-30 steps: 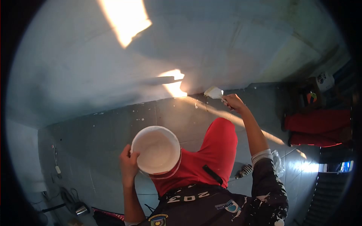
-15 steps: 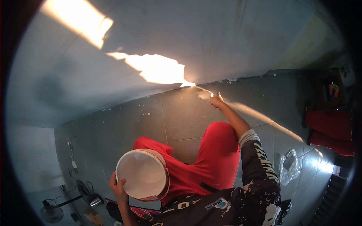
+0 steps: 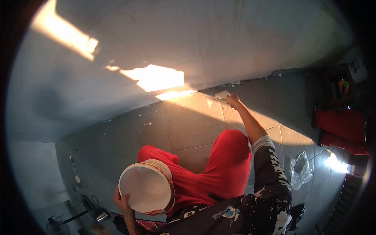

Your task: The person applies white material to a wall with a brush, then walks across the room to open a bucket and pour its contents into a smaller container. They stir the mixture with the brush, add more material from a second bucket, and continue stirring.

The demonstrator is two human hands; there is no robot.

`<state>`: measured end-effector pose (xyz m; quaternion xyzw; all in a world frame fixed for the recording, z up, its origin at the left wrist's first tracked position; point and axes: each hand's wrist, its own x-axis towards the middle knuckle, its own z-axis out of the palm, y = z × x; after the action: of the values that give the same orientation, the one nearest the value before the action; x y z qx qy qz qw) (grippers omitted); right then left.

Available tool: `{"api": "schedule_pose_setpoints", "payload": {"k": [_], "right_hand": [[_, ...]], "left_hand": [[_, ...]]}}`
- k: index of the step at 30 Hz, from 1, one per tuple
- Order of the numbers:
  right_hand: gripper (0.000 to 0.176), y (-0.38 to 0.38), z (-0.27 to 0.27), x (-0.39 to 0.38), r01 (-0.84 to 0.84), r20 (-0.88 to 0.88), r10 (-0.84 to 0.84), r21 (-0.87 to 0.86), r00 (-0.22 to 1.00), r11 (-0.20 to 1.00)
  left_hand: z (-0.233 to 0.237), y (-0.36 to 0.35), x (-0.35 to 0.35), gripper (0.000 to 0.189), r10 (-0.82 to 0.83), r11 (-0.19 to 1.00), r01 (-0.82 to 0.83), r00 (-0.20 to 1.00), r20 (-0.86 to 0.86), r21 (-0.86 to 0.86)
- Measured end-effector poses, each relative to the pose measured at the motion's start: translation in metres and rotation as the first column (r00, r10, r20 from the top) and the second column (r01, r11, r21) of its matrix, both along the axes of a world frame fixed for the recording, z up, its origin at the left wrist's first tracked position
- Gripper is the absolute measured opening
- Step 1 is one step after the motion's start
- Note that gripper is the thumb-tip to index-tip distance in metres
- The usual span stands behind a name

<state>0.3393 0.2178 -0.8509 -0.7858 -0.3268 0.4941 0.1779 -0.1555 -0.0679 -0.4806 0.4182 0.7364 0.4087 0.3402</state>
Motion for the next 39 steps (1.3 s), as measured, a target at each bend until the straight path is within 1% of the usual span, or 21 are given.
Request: {"api": "schedule_pose_setpoints", "payload": {"k": [3,5,6,7,9,11,14,16,17,19,20,22,24,25,26,27,29,31,33,36,39], "right_hand": [[0.028,0.004,-0.023,0.007,0.040,0.042,-0.036,-0.098,0.998,0.994],[0.027,0.002,-0.030,0.017,0.025,-0.125,-0.048,-0.177,0.991,0.984],[0.028,0.002,-0.031,0.025,-0.061,-0.110,0.046,-0.142,0.993,0.988],[0.028,0.000,-0.014,0.030,-0.050,-0.106,0.035,-0.143,0.994,0.989],[0.028,-0.001,0.028,0.050,0.120,-0.175,-0.133,-0.082,0.976,0.989],[0.029,0.005,0.041,0.064,0.133,-0.090,-0.140,-0.076,0.986,0.988],[0.026,0.014,0.004,0.086,0.257,-0.170,-0.257,-0.020,0.951,0.966],[0.023,0.013,-0.010,0.086,0.430,-0.351,-0.391,0.035,0.851,0.902],[0.023,0.015,-0.014,0.083,0.425,-0.354,-0.385,0.040,0.852,0.904],[0.031,0.009,-0.015,0.073,0.492,-0.194,-0.506,-0.118,0.840,0.863],[0.031,0.001,-0.013,0.073,0.494,-0.194,-0.509,-0.124,0.839,0.861],[0.029,-0.006,0.001,0.089,0.294,-0.202,-0.339,-0.223,0.919,0.930],[0.026,-0.026,-0.010,0.100,0.351,-0.396,-0.363,-0.103,0.844,0.931],[0.023,-0.039,0.023,0.091,0.443,-0.443,-0.419,-0.054,0.792,0.895],[0.023,-0.049,0.057,0.088,0.458,-0.469,-0.416,-0.027,0.779,0.888],[0.019,-0.058,0.090,0.085,0.393,-0.417,-0.336,0.055,0.844,0.918],[0.021,-0.066,0.153,0.080,0.444,-0.497,-0.317,0.159,0.808,0.882],[0.027,-0.074,0.225,0.070,0.455,-0.495,-0.220,0.424,0.841,0.783],[0.032,-0.069,0.311,0.060,0.392,-0.360,-0.206,0.583,0.910,0.712],[0.032,-0.058,0.417,0.042,0.372,-0.332,-0.174,0.764,0.927,0.527],[0.032,-0.032,0.457,0.029,0.353,-0.338,-0.117,0.821,0.934,0.448]], "left_hand": [[0.002,0.010,0.005,0.022,0.000,1.000,0.000,1.000,0.000,-0.031],[0.002,0.012,0.008,0.023,-0.003,0.999,0.003,1.000,-0.003,-0.033],[0.002,0.012,0.008,0.025,-0.003,0.999,0.003,1.000,-0.010,-0.035],[0.001,0.011,0.005,0.025,-0.014,0.999,0.013,1.000,-0.007,-0.036],[-0.006,0.007,0.002,0.028,0.017,1.000,-0.017,1.000,-0.003,-0.009],[-0.005,0.010,0.005,0.030,0.009,1.000,-0.009,1.000,0.012,-0.008],[-0.003,0.011,0.007,0.032,0.017,1.000,-0.016,1.000,0.021,-0.017],[-0.002,0.012,0.011,0.033,0.032,0.999,-0.032,0.999,0.026,-0.014],[0.002,0.013,0.015,0.034,0.031,0.999,-0.030,0.999,0.019,-0.025],[0.005,0.013,0.016,0.035,0.029,0.999,-0.029,1.000,0.007,-0.036],[0.004,0.009,0.014,0.034,0.035,0.999,-0.035,0.999,-0.017,-0.030],[0.004,0.004,0.011,0.033,0.036,0.999,-0.036,0.999,-0.025,-0.002],[-0.001,0.007,0.013,0.027,0.028,0.999,-0.028,1.000,-0.001,0.022],[-0.006,0.008,0.008,0.027,0.018,0.998,-0.019,1.000,0.020,0.057],[-0.012,0.007,0.000,0.033,0.005,1.000,-0.005,0.998,0.055,0.009],[-0.015,0.011,-0.005,0.039,-0.008,0.999,0.012,0.996,0.087,-0.042],[-0.020,0.018,0.002,0.035,-0.018,1.000,0.017,0.996,0.091,0.011],[-0.021,0.025,0.008,0.030,-0.021,0.999,0.016,0.995,0.094,0.050],[-0.017,0.033,0.015,0.022,-0.124,0.992,0.121,0.989,0.086,0.037],[-0.027,0.044,0.021,0.009,-0.200,0.975,0.194,0.979,0.040,0.107],[-0.023,0.053,0.034,0.012,-0.223,0.973,0.222,0.975,0.002,0.065]]}}
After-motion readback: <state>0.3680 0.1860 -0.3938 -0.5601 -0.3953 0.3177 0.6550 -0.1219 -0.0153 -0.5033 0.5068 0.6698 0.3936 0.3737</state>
